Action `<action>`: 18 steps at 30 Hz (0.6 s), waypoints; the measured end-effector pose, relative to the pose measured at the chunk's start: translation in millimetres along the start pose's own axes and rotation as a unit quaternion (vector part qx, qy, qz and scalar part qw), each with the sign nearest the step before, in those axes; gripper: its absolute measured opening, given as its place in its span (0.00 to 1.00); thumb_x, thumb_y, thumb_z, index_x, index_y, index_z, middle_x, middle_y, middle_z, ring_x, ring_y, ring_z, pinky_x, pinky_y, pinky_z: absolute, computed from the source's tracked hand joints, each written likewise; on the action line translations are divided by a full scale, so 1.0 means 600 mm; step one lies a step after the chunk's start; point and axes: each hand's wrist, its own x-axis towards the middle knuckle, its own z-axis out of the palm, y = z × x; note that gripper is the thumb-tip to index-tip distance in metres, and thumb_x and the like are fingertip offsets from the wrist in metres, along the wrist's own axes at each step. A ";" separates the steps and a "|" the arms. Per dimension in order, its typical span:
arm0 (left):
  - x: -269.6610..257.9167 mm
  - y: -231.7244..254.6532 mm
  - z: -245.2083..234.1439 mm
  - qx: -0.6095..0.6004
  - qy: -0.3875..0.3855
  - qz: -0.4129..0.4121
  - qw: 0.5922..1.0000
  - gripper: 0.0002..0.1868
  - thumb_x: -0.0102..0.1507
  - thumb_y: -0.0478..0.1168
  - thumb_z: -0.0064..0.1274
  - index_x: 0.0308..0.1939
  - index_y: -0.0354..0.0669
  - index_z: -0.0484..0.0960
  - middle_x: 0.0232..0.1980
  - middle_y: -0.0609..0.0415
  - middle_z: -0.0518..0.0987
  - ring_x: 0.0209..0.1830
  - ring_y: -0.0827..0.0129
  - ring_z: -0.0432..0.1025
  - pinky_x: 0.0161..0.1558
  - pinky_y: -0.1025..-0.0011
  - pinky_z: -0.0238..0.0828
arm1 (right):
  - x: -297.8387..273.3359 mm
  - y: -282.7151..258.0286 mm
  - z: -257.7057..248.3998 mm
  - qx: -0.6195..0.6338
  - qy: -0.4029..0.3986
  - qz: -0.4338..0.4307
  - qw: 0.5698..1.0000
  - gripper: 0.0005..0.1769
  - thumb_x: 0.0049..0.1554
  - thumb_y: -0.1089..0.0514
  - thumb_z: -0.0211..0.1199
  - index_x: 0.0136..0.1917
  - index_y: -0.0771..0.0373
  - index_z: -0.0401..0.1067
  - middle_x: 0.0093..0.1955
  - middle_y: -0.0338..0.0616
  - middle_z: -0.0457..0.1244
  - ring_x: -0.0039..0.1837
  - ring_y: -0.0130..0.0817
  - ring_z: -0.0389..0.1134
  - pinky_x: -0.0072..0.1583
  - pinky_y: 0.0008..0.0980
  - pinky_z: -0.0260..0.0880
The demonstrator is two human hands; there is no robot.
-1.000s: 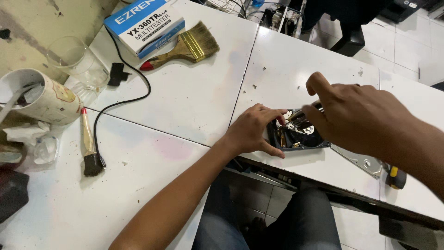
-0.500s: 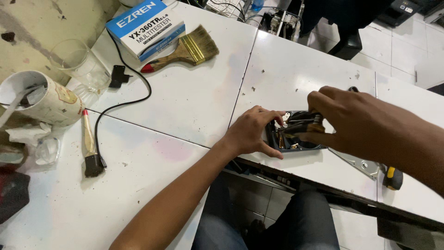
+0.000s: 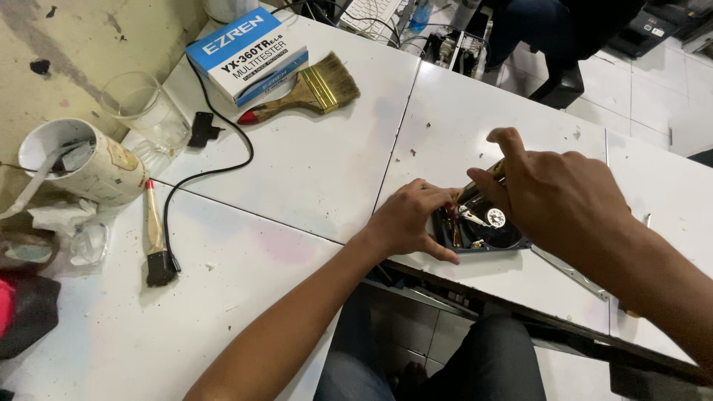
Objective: The person uses a screwdriver to manipulate components on a disassembled hard drive placed on a white table. They repeatedly tighten and loosen screws on the drive's circuit board while holding the device steady with their other hand.
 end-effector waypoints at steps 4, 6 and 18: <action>0.000 0.000 -0.001 -0.003 0.002 0.010 1.000 0.58 0.43 0.70 0.75 0.74 0.56 0.73 0.50 0.69 0.84 0.53 0.58 0.74 0.55 0.59 0.75 | 0.002 0.015 0.042 -0.124 0.135 -0.090 0.979 0.27 0.72 0.37 0.50 0.78 0.49 0.61 0.43 0.37 0.69 0.25 0.42 0.72 0.24 0.38 0.67; 0.001 0.002 -0.004 -0.004 0.003 0.008 1.000 0.55 0.42 0.71 0.74 0.69 0.53 0.77 0.48 0.68 0.84 0.53 0.57 0.74 0.52 0.59 0.76 | 0.005 0.025 0.045 -0.123 0.113 -0.120 0.979 0.18 0.72 0.36 0.53 0.64 0.49 0.62 0.48 0.41 0.63 0.28 0.42 0.72 0.26 0.39 0.68; 0.001 0.008 -0.006 0.014 -0.013 -0.030 0.999 0.58 0.40 0.71 0.75 0.70 0.55 0.73 0.59 0.52 0.84 0.61 0.51 0.73 0.58 0.53 0.75 | 0.019 0.093 0.044 -0.085 -0.027 -0.273 0.958 0.22 0.59 0.63 0.59 0.65 0.47 0.62 0.59 0.27 0.60 0.43 0.32 0.70 0.39 0.37 0.78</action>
